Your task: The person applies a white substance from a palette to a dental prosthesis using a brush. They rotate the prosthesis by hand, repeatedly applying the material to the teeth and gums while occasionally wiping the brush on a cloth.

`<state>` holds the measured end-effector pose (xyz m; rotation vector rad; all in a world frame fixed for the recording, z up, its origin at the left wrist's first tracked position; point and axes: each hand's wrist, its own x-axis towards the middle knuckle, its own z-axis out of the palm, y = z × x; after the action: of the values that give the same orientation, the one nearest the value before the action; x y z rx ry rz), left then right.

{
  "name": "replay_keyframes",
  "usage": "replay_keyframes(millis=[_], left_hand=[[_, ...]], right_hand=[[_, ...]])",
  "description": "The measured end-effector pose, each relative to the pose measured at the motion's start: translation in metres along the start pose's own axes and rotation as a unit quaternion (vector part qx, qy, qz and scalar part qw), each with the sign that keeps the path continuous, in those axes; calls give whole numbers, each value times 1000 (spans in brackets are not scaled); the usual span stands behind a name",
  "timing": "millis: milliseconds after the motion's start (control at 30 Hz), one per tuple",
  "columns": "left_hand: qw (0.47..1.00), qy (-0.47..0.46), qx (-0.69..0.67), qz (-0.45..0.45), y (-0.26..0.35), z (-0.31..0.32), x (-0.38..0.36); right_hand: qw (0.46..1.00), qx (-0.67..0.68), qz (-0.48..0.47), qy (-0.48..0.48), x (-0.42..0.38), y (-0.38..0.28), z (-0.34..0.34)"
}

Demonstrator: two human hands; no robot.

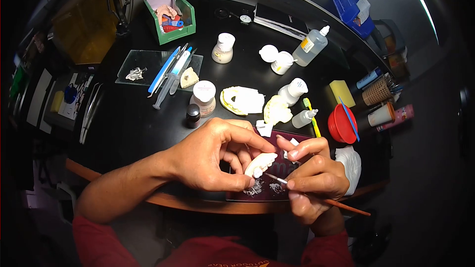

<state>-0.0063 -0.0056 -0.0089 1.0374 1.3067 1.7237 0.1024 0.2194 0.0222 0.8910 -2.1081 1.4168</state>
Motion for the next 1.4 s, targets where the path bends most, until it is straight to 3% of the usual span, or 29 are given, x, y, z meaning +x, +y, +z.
replay_keyframes(millis=[233, 333, 467, 533, 600, 700, 800, 867, 1033, 1167, 1267, 1400], left_hand=[[998, 60, -16, -17, 5, 7, 2], [997, 65, -20, -23, 6, 7, 2], [997, 68, -24, -21, 3, 6, 3], [997, 74, -17, -21, 4, 6, 3], [996, 81, -11, -23, 5, 6, 3], [996, 89, -4, -27, 5, 7, 4], [995, 91, -2, -30, 5, 8, 4], [995, 92, -1, -30, 4, 9, 4], [995, 97, 17, -28, 4, 12, 4], [995, 93, 32, -26, 4, 12, 4], [994, 103, 42, -23, 3, 11, 5], [993, 106, 56, -11, 2, 11, 5]], right_hand=[[993, -39, -34, 110, -5, 11, -13], [984, -60, -3, 167, -6, 10, -9], [980, -90, -28, 175, -7, 14, -15], [970, -56, 90, 221, -1, 2, -8], [962, -69, 151, 216, -2, 2, -10], [970, -49, 116, 209, -19, 4, -13], [970, -23, 140, 199, -37, -8, -15], [980, -73, 118, 144, -47, -5, -25], [973, -81, 186, 113, -70, -14, -26], [932, -32, 236, 274, -70, -24, 4], [929, -33, 258, 263, -87, -29, 7], [951, -181, 177, 175, -102, -24, 11]])
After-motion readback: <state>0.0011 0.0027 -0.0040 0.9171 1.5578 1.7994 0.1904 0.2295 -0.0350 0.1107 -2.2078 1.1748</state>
